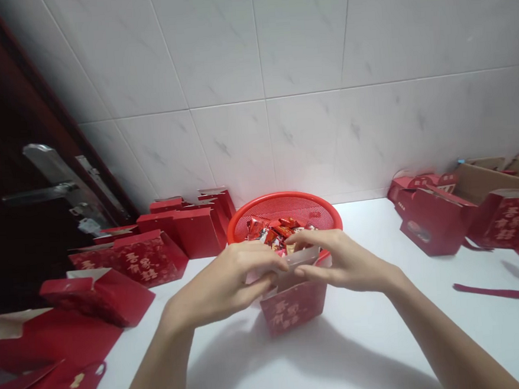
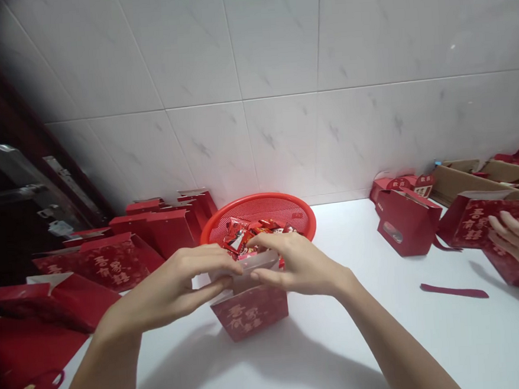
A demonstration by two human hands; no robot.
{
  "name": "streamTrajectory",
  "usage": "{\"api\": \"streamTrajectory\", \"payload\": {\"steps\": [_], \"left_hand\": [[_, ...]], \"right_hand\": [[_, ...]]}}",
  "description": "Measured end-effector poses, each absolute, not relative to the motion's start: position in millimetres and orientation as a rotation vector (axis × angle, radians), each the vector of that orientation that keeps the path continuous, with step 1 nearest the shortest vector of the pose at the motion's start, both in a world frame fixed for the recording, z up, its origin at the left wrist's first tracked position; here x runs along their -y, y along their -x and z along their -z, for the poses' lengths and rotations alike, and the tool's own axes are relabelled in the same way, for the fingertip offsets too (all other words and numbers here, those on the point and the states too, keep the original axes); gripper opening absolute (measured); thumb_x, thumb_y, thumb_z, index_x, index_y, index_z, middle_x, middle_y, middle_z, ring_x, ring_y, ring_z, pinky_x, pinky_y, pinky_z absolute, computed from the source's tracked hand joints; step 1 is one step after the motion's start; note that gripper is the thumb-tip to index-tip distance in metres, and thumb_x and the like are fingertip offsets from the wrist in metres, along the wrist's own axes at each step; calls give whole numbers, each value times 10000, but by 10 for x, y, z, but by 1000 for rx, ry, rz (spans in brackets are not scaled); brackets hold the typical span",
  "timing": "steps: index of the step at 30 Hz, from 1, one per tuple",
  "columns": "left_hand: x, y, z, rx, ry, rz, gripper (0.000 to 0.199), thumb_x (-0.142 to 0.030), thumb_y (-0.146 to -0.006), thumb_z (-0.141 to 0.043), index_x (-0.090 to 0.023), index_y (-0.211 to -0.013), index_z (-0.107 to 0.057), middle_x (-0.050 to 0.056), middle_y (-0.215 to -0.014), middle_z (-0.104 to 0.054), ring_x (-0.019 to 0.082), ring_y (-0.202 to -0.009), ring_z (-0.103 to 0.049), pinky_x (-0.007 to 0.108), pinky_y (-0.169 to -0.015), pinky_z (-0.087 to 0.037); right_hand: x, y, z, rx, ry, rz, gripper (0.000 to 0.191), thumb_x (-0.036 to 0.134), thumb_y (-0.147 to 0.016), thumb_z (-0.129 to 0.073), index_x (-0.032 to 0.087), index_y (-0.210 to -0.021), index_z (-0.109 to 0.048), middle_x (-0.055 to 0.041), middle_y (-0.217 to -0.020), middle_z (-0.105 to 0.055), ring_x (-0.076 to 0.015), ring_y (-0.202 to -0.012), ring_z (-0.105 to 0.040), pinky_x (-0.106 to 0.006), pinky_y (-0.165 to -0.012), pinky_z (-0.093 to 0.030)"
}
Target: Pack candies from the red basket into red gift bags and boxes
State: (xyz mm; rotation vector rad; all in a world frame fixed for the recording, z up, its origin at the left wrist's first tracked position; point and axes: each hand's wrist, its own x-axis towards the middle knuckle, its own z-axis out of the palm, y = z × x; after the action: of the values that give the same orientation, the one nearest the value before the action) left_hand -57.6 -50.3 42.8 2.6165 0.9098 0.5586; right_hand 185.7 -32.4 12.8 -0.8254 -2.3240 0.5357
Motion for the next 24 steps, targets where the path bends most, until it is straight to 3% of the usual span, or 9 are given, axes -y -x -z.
{"api": "streamTrajectory", "payload": {"steps": [4,7,11,16,19,21,24], "left_hand": [[452,577,-473,-754,-2499,-521,196,-266,-958,-581,-234,-1006,-768,55,-1024,-737,174,-893,-677,275,-807,-526],[283,665,-459,-828,-2372,-695,249,-356,-960,-571,-215,-975,-776,87,-1175,-717,220,-1060,-664,326,-927,-527],[-48,820,-299,-1225,-2316,-839,356,-466,-929,-542,-190,-1018,-750,88,-1109,-744,244,-1041,-666,354,-939,-523],[-320,863,-88,-1537,-2428,-439,335,-410,-878,-527,-192,-1008,-747,86,-1089,-756,257,-994,-679,334,-866,-510],[-401,787,-65,-1589,-2456,-136,336,-461,-833,-597,-209,-994,-751,88,-1073,-753,275,-993,-675,335,-842,-502],[-474,689,-59,-1617,-2438,35,464,-547,-760,-674,-217,-1081,-736,108,-1114,-736,304,-1021,-668,356,-855,-505],[-647,486,1,-1642,-2385,257,863,-561,-577,-817,-232,-1346,-606,164,-1305,-649,350,-1096,-653,379,-860,-526]], "right_hand": [[390,-1866,-144,2457,884,-521,220,280,-945,-617,228,-1155,-658,-40,-1037,-737,-181,-890,-682,-298,-751,-523],[409,-1870,-155,2467,885,-539,213,284,-957,-607,231,-1155,-664,-36,-1048,-741,-172,-887,-684,-290,-742,-525],[366,-1905,-173,2372,844,-596,237,354,-986,-558,225,-1145,-676,-47,-1047,-741,-173,-902,-687,-305,-777,-542],[118,-1960,-70,2169,910,-535,251,365,-1000,-505,208,-1003,-701,-42,-955,-738,-170,-845,-673,-308,-734,-527],[-90,-1955,92,2114,958,-514,257,362,-996,-506,188,-967,-692,-53,-928,-723,-175,-813,-657,-318,-721,-511],[-210,-1934,207,2102,993,-508,232,346,-980,-525,179,-964,-685,-66,-942,-715,-185,-837,-657,-327,-737,-512],[-318,-1892,334,2139,1070,-519,189,307,-948,-560,181,-1021,-679,-79,-996,-714,-206,-917,-661,-344,-790,-515]]}}
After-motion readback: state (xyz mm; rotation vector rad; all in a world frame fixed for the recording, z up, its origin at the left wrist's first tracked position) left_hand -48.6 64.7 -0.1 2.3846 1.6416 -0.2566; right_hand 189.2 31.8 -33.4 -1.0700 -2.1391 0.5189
